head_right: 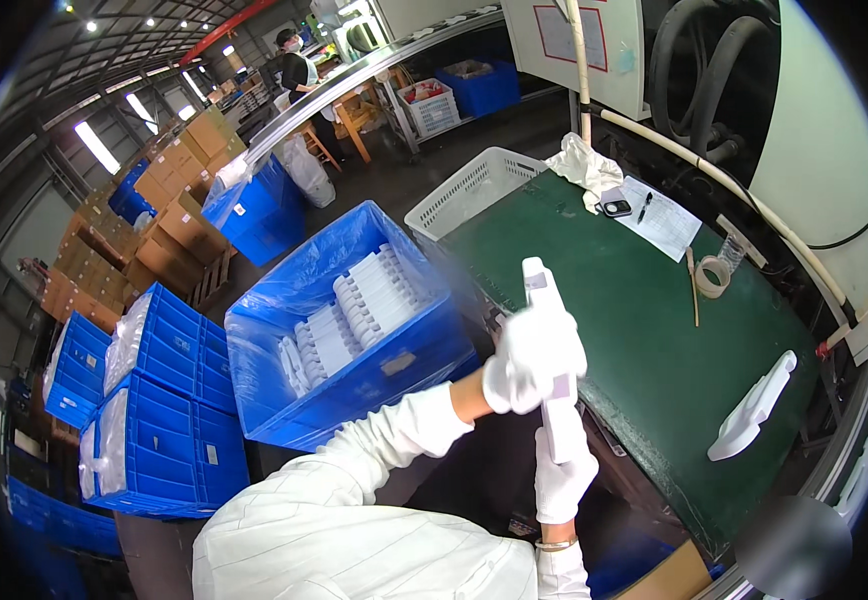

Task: The recorder takes plastic parts from a storage bin, inspects them, and cleans them using a white cloth at a manual assembly station.

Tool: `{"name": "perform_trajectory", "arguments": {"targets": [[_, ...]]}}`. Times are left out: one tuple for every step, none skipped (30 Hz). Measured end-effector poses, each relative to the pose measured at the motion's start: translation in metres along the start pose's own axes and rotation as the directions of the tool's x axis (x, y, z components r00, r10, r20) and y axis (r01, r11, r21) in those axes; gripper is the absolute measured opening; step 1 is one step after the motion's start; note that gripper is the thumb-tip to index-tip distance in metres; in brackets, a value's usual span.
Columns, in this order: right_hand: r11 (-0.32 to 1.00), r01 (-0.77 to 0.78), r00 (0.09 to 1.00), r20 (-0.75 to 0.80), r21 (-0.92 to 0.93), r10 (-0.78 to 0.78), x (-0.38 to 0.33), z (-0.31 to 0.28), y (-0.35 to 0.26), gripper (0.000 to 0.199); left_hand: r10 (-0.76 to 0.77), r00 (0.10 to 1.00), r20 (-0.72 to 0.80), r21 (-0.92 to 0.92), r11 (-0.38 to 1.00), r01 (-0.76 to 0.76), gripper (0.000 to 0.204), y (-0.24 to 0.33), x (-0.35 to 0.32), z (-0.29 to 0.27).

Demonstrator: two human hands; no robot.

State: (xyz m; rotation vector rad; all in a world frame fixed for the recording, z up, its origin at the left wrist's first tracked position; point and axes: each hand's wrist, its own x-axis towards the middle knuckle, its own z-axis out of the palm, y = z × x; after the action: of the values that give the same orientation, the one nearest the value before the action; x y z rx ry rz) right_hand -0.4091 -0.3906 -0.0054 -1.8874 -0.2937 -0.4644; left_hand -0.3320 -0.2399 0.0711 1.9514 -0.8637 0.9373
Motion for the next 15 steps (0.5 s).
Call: {"name": "perform_trajectory", "arguments": {"targets": [[1.0, 0.003, 1.0, 0.005, 0.004, -0.003, -0.003, -0.001, -0.001, 0.017, -0.055, 0.998, -0.04, 0.074, 0.996, 0.058, 0.045, -0.01, 0.001, -0.01], [0.995, -0.078, 0.995, 0.07, 0.064, 0.074, -0.008, -0.005, 0.0, 0.02, 0.006, 0.996, -0.088, 0.09, 0.996, 0.002, 0.055, -0.025, -0.003, -0.013], [0.98, -0.163, 0.979, 0.14, 0.118, 0.146, -0.01, -0.008, -0.001, 0.024, 0.01, 0.997, -0.071, 0.106, 0.994, -0.002, 0.052, -0.036, -0.009, -0.014], [0.998, -0.003, 0.99, 0.142, 0.069, -0.007, -0.008, -0.007, -0.003, 0.025, -0.017, 1.0, 0.016, 0.129, 0.991, 0.015, 0.051, -0.039, -0.013, -0.019], [0.998, -0.005, 0.99, 0.14, 0.07, -0.005, -0.011, -0.006, -0.002, 0.025, -0.046, 0.994, 0.102, 0.154, 0.988, 0.03, 0.05, -0.041, -0.017, -0.024], [0.992, -0.076, 0.986, 0.154, 0.104, 0.059, -0.016, -0.004, -0.002, 0.026, -0.047, 0.993, 0.106, 0.153, 0.988, 0.03, 0.05, -0.044, -0.019, -0.022], [0.98, -0.144, 0.978, 0.171, 0.137, 0.119, -0.017, -0.002, -0.001, 0.026, -0.06, 0.988, 0.144, 0.12, 0.992, 0.043, 0.048, -0.047, -0.02, -0.018], [0.986, -0.112, 0.985, 0.144, 0.123, 0.094, -0.015, 0.001, 0.0, 0.026, -0.073, 0.981, 0.182, 0.086, 0.995, 0.058, 0.045, -0.05, -0.022, -0.016], [0.986, -0.114, 0.985, 0.145, 0.122, 0.096, -0.015, 0.001, 0.002, 0.026, -0.075, 0.98, 0.182, 0.086, 0.994, 0.06, 0.045, -0.054, -0.025, -0.017], [0.986, -0.127, 0.979, 0.173, 0.109, 0.107, -0.016, 0.002, 0.003, 0.026, -0.071, 0.978, 0.195, 0.021, 0.997, 0.068, 0.043, -0.058, -0.028, -0.019], [0.986, -0.132, 0.975, 0.191, 0.098, 0.112, -0.015, -0.001, 0.004, 0.027, -0.054, 0.976, 0.209, -0.045, 0.997, 0.065, 0.04, -0.059, -0.025, -0.019], [0.987, -0.127, 0.977, 0.184, 0.098, 0.108, -0.015, -0.002, 0.006, 0.027, -0.045, 0.977, 0.209, -0.048, 0.997, 0.056, 0.04, -0.058, -0.023, -0.02], [0.995, -0.056, 0.986, 0.162, 0.084, 0.041, -0.015, 0.003, 0.01, 0.028, -0.018, 0.973, 0.228, 0.018, 1.0, 0.014, 0.038, -0.059, -0.023, -0.022], [0.997, 0.017, 0.99, 0.142, 0.07, -0.027, -0.013, 0.005, 0.013, 0.03, 0.007, 0.969, 0.249, 0.084, 0.996, -0.029, 0.036, -0.061, -0.024, -0.024], [0.997, 0.019, 0.989, 0.144, 0.069, -0.029, -0.01, 0.007, 0.011, 0.03, 0.007, 0.969, 0.245, 0.085, 0.996, -0.028, 0.036, -0.062, -0.023, -0.022]]}}
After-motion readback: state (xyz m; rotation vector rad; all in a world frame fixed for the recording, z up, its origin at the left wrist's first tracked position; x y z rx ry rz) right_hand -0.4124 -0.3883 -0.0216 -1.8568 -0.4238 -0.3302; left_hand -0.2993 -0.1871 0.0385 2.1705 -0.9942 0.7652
